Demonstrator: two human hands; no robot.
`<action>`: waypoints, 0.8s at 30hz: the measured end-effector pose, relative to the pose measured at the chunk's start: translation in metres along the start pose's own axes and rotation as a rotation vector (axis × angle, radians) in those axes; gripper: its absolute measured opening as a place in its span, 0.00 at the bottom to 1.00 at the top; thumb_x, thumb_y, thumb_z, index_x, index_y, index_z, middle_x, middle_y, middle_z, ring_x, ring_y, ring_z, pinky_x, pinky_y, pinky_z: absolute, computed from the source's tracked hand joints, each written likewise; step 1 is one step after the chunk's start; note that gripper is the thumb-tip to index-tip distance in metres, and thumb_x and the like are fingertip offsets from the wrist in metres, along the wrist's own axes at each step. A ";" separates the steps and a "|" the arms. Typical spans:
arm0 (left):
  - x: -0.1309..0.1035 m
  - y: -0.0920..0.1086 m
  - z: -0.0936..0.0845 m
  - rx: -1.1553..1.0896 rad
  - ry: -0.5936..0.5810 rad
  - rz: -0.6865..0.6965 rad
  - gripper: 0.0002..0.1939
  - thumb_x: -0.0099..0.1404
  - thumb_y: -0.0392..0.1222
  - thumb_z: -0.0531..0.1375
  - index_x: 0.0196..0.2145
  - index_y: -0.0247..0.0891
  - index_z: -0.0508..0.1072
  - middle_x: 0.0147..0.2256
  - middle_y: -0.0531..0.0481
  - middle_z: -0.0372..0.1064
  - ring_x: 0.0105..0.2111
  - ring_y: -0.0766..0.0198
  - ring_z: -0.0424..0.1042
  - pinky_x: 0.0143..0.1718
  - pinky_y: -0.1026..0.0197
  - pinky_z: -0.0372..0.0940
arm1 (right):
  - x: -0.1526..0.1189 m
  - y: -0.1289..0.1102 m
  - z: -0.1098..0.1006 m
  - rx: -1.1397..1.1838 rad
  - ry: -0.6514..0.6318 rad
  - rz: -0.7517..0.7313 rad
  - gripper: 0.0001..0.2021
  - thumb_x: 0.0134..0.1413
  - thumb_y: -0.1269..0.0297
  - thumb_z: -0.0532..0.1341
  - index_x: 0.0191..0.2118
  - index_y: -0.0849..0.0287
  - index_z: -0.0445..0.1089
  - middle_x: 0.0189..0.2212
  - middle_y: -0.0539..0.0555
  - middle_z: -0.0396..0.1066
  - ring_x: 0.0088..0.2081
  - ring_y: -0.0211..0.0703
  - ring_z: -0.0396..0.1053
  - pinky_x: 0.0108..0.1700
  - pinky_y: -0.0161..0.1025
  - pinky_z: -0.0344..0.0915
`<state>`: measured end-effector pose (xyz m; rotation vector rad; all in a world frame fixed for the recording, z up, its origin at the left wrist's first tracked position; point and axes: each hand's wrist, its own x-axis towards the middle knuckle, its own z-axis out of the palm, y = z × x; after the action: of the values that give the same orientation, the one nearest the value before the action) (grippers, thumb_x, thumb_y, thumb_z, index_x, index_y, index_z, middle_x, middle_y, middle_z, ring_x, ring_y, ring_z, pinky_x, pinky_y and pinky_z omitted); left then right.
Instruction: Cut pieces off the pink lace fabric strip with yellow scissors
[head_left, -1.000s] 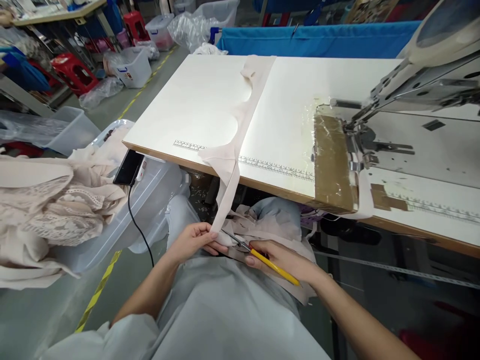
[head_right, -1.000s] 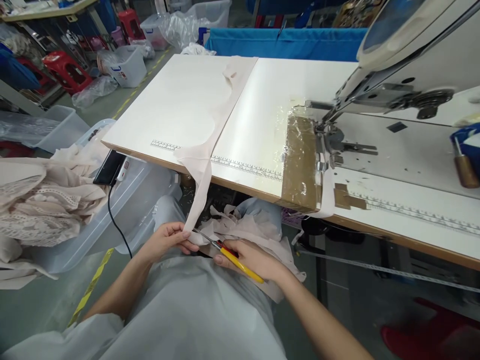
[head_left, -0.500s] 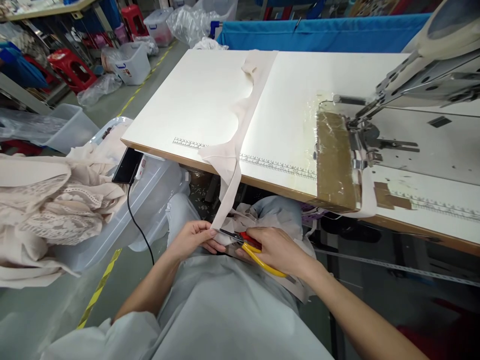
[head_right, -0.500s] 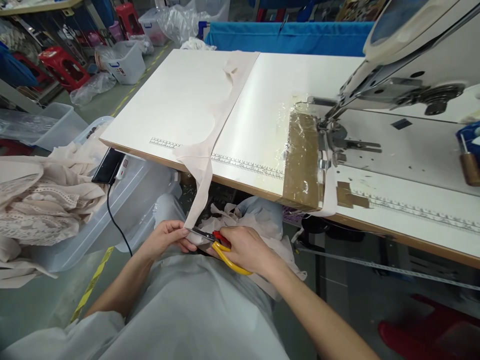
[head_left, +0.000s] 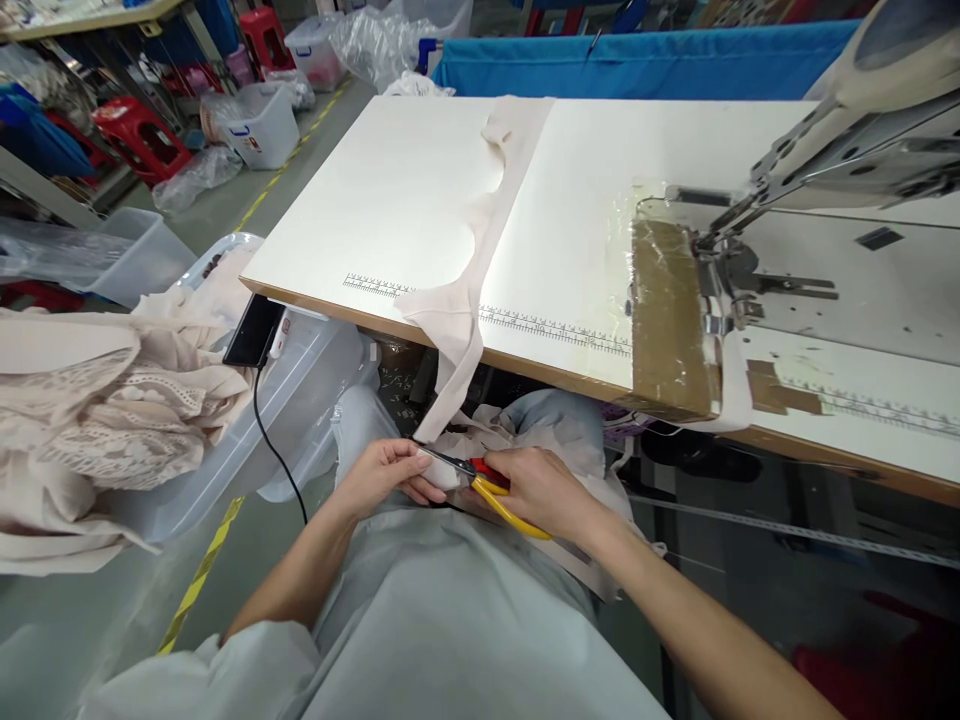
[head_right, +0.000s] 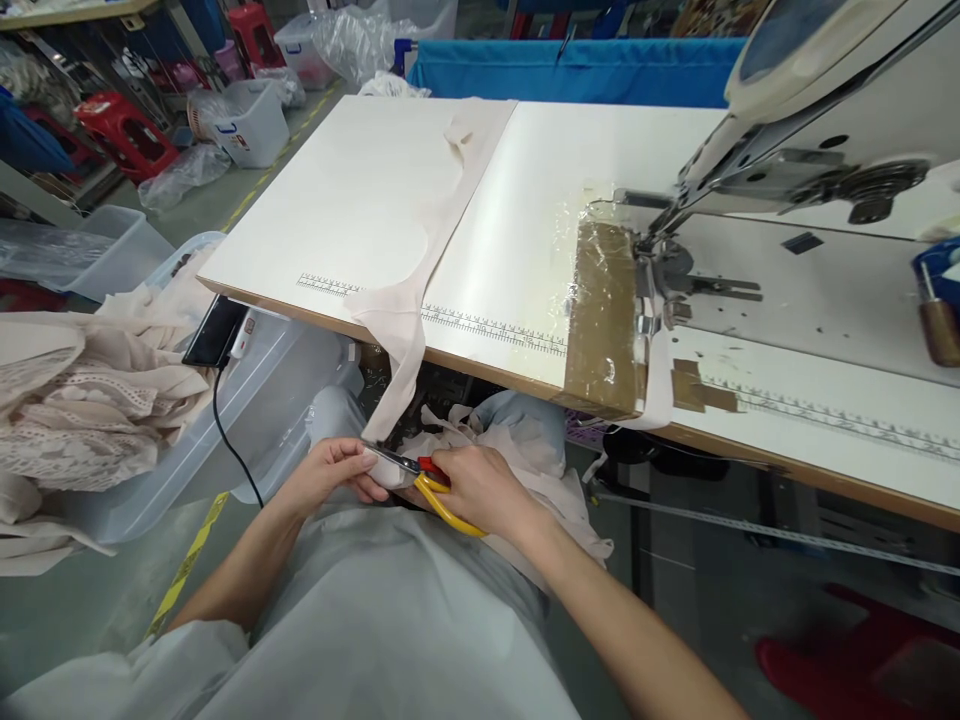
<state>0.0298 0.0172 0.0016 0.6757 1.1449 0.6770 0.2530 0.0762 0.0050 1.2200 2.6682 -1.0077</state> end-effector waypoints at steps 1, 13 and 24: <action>0.000 0.000 -0.002 0.025 0.000 -0.001 0.22 0.59 0.58 0.63 0.32 0.33 0.69 0.28 0.41 0.76 0.31 0.56 0.77 0.32 0.60 0.68 | -0.001 0.001 0.001 0.015 -0.001 0.013 0.26 0.57 0.41 0.53 0.20 0.56 0.50 0.17 0.50 0.59 0.20 0.40 0.55 0.24 0.37 0.44; 0.065 0.042 0.001 0.830 0.603 0.889 0.16 0.64 0.48 0.59 0.46 0.36 0.70 0.46 0.40 0.65 0.50 0.55 0.62 0.54 0.54 0.57 | -0.041 0.014 0.022 0.307 0.167 0.096 0.22 0.57 0.44 0.56 0.24 0.56 0.53 0.19 0.48 0.58 0.23 0.39 0.56 0.24 0.35 0.51; 0.012 -0.036 -0.085 0.722 0.878 0.076 0.12 0.62 0.35 0.53 0.42 0.30 0.70 0.17 0.55 0.57 0.22 0.61 0.61 0.29 0.61 0.57 | -0.062 0.036 0.021 0.512 0.217 0.209 0.24 0.54 0.40 0.58 0.24 0.57 0.59 0.20 0.48 0.58 0.24 0.40 0.57 0.26 0.35 0.56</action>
<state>-0.0430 0.0153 -0.0555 1.0712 2.2400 0.6296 0.3160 0.0407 -0.0129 1.7409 2.4246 -1.6698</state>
